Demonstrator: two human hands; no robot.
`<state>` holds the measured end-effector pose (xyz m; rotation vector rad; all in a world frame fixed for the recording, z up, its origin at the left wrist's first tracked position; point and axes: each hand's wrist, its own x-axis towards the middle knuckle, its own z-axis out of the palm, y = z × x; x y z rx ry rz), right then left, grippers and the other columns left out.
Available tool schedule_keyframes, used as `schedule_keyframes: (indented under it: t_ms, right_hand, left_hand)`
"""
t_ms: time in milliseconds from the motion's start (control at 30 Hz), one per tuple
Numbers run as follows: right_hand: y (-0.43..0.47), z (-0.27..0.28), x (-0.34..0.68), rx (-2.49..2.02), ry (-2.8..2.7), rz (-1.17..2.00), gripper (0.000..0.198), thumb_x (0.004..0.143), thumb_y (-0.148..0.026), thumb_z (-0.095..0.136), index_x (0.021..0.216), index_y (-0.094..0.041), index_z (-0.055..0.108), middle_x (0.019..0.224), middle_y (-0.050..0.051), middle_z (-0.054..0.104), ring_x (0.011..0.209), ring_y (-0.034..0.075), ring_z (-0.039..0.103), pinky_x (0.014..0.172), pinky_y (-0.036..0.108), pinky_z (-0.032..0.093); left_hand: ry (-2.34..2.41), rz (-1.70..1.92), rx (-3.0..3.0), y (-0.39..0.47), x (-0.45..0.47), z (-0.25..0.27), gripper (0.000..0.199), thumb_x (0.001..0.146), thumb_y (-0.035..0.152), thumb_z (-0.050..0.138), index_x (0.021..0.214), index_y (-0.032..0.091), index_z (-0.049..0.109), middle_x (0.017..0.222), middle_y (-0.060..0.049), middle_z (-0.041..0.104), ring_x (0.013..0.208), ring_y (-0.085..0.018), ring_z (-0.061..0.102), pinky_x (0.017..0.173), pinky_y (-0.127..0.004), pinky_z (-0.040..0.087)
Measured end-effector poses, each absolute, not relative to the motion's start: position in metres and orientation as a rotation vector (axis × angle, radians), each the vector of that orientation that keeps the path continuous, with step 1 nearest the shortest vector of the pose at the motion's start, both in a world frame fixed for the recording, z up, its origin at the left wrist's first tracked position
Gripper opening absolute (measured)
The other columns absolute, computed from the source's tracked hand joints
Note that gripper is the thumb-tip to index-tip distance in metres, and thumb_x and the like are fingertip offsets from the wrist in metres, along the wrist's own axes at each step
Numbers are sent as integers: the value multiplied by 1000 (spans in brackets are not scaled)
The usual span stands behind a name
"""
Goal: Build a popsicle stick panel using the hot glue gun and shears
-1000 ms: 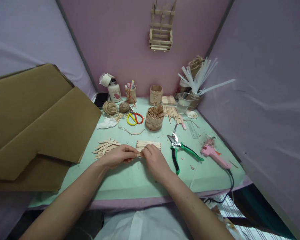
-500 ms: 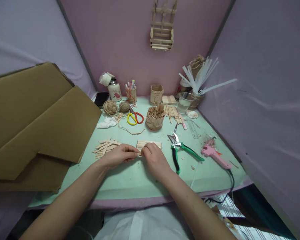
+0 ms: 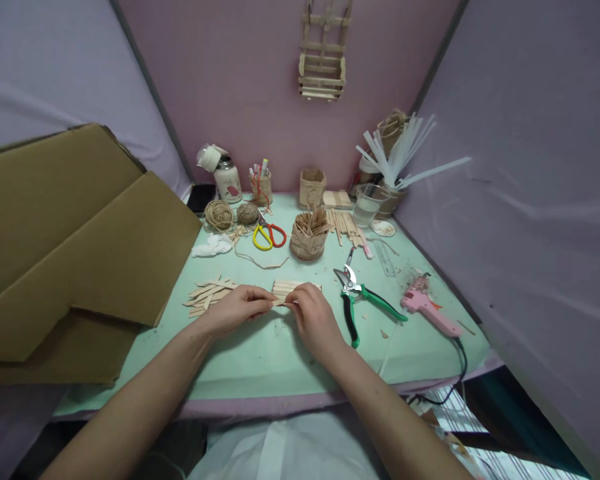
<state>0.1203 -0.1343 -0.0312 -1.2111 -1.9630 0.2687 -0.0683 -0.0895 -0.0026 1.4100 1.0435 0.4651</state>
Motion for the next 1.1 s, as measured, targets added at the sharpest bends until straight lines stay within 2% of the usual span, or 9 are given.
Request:
schedule_keyframes:
  t_ms: [133,267,433,600,700,867,1100]
  right_hand:
    - [-132,-31,117,-1231,-2045,224,16,95,-12,45,86,-20,55,89,8,58,86,22,54,75,36,45]
    - [-130,-33,115,-1283,-2132,173,18,91,-7,44,85,-19,56,88,9,58,82,24,49,74,38,41]
    - [-130,-36,111,-1348,-2142,172,22,84,-2,40,80,-20,53,84,10,54,78,25,44,69,37,36]
    - [-135,-39,109,-1360,-2062,265,23,78,1,39,80,-21,45,82,8,50,78,23,43,67,35,36]
    - [-139,-40,110,-1347,-1990,336,20,83,-3,37,80,-22,42,83,7,50,78,23,45,68,35,38]
    - [-140,-33,115,-1343,-1786,444,16,95,-20,35,81,-24,40,82,3,49,76,20,47,68,32,40]
    - [-135,-8,135,-1396,-1485,554,16,97,-33,37,85,-24,42,84,1,48,78,18,47,72,32,37]
  left_hand:
    - [1092,471,1477,-91,-68,-2,29,75,38,61,84,14,75,58,2,54,52,-9,38,50,-23,26]
    - [1081,499,1544,-93,-64,-1,24,74,30,58,80,15,75,76,-2,69,68,-14,54,62,-24,39]
    - [1071,457,1581,-92,-63,-4,26,75,28,54,81,13,75,79,-3,71,71,-16,57,65,-25,41]
    - [1075,491,1649,-92,-63,-9,26,75,26,53,84,14,75,88,-4,75,83,-19,64,75,-27,45]
    - [1122,541,1707,-94,-60,-10,24,75,26,54,83,16,75,87,-4,75,84,-20,65,77,-28,46]
    - [1102,600,1704,-95,-60,-6,22,77,29,56,80,17,74,84,-4,74,82,-19,65,74,-27,46]
    - [1189,689,1544,-92,-69,10,21,76,33,60,79,16,72,73,-1,69,66,-15,59,64,-26,45]
